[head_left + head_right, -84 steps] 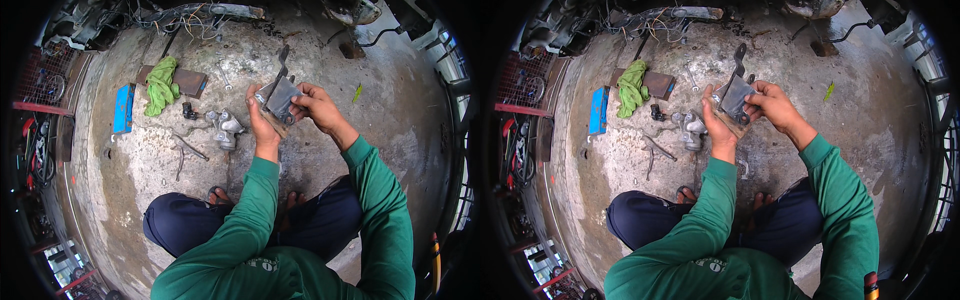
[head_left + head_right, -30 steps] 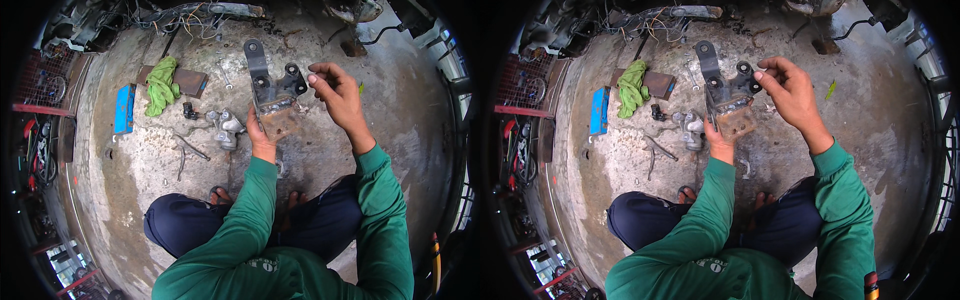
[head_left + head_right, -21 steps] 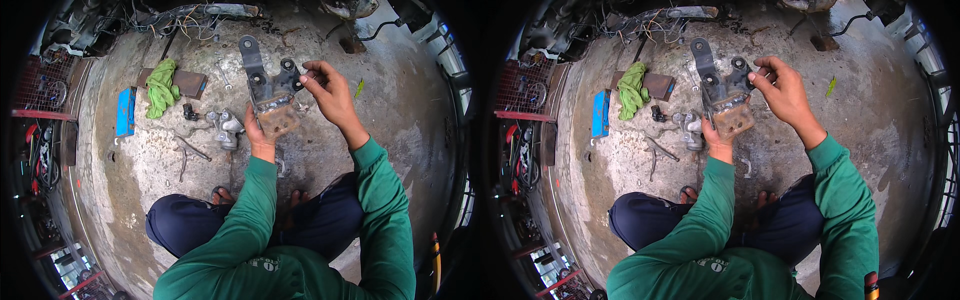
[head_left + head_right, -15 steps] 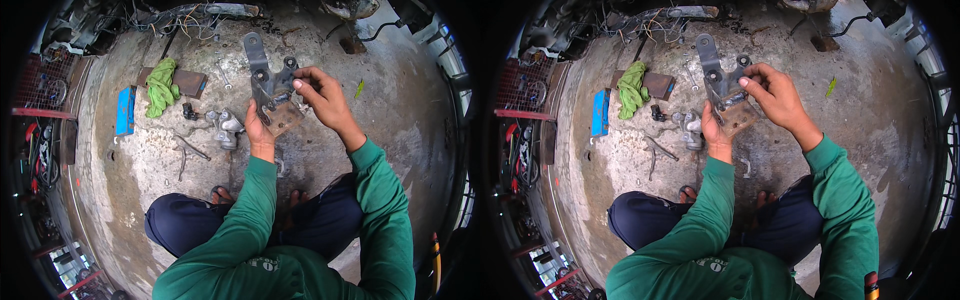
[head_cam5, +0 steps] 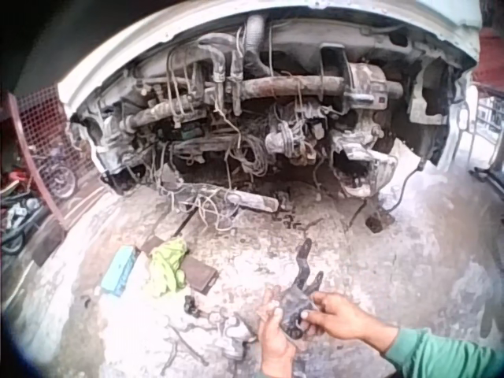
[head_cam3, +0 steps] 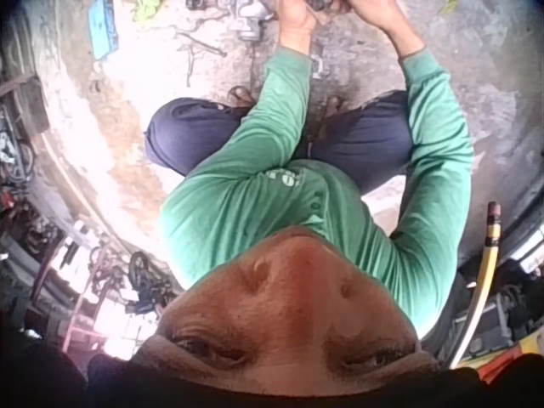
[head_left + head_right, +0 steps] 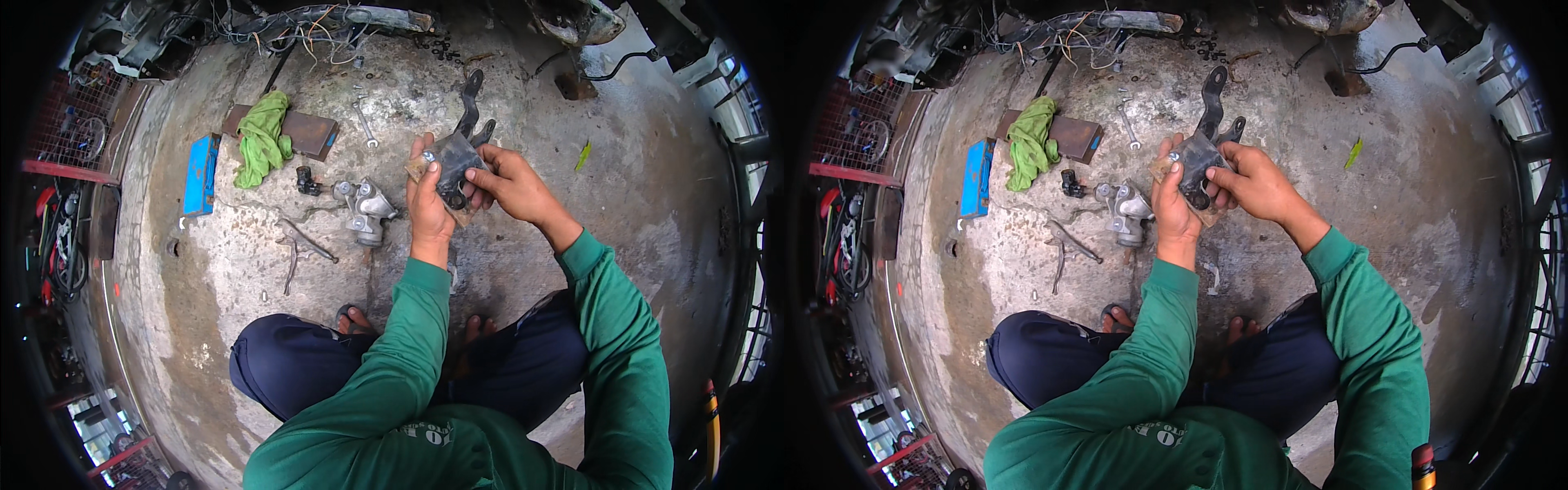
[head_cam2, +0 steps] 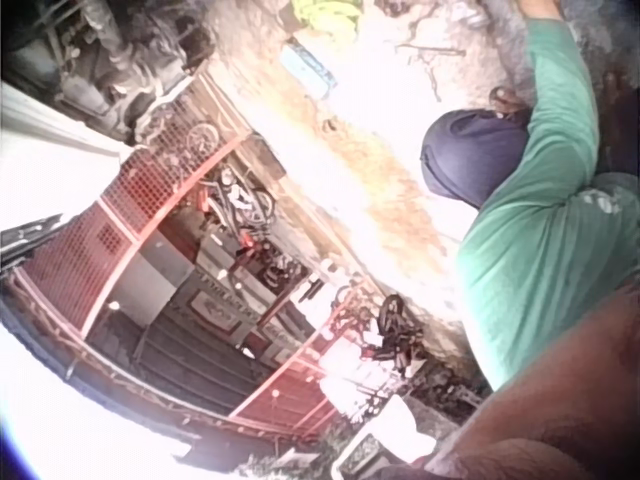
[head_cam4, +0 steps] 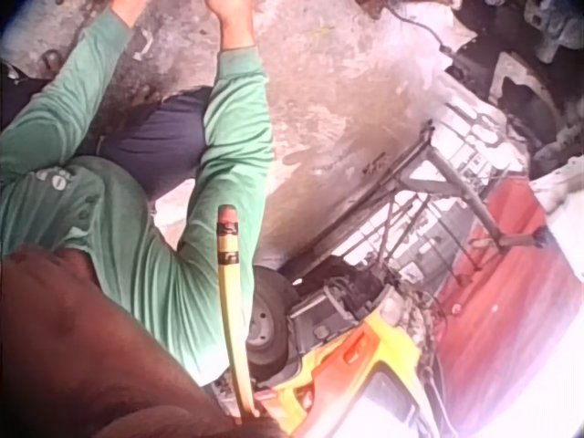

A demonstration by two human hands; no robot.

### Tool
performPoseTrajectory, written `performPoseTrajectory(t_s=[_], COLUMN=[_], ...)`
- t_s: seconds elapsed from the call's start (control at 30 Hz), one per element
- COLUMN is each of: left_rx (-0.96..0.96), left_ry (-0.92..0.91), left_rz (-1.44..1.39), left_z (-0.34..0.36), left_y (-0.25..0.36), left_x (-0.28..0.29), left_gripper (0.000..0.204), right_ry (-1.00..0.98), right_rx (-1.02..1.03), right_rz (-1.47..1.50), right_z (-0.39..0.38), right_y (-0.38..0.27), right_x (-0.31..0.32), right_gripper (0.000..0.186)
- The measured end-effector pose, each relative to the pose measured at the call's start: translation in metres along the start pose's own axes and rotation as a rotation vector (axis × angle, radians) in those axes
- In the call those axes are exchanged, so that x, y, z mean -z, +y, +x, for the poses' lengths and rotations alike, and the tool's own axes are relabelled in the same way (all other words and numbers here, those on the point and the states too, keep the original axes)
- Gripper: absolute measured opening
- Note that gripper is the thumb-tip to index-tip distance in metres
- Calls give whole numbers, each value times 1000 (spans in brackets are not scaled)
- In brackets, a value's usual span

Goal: The person sits on the floor and uses a wrench to loosen and remove bolts from a metal mechanical part. They then use a pencil to mark specific areas on the part while inspecting it.

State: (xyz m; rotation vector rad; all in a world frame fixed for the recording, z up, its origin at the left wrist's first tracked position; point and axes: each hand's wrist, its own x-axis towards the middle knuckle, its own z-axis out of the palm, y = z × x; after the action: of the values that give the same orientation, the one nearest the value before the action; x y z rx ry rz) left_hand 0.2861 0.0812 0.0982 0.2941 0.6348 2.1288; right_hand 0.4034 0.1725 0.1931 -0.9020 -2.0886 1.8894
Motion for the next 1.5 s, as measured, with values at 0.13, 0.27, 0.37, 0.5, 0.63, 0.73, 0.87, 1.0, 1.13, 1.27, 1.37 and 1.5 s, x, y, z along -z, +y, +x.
performPoseTrajectory(t_s=[0.13, 0.27, 0.37, 0.5, 0.63, 0.73, 0.87, 1.0, 1.13, 1.27, 1.37, 1.5], left_rx=[-35, 42, 165, 154, 148, 170, 142, 113, 83, 60, 61, 64], left_ry=[54, 72, -81, -32, 55, 22, 3, 38, 72, 80, 47, 37], left_rz=[21, -38, -45, -82, -149, -246, -164, -98, -74, -46, -10, -57], left_z=[1, -4, -5, -4, -1, -4, -2, -1, 1, 2, 1, 1], left_y=[-1, 2, 1, -8, -8, -5, -9, -13, -18, -19, -16, -14], left_x=[-3, -10, 3, 5, 0, -9, 4, 6, 12, 15, 15, 10], left_gripper=[73, 71, 67, 65, 66, 68, 73, 76, 70, 66, 64, 70], right_ry=[-14, -21, -12, 1, 11, 14, -3, 11, 9, 9, 0, 11], right_rx=[-39, -67, -68, -90, -89, -103, -104, -104, -96, -87, -59, -75], right_rz=[39, 84, 94, 80, 112, 104, 89, 81, 65, 76, 61, 62], right_z=[0, 0, 2, 0, -2, -4, -1, -1, -2, -3, -3, -2], right_y=[1, -1, 2, -3, -5, -4, -4, -6, -6, -7, -5, -4], right_x=[-1, -2, -2, -2, -1, 4, 2, 0, 0, 0, 2, 3], right_gripper=[17, 18, 17, 18, 18, 20, 20, 20, 20, 19, 19, 19])
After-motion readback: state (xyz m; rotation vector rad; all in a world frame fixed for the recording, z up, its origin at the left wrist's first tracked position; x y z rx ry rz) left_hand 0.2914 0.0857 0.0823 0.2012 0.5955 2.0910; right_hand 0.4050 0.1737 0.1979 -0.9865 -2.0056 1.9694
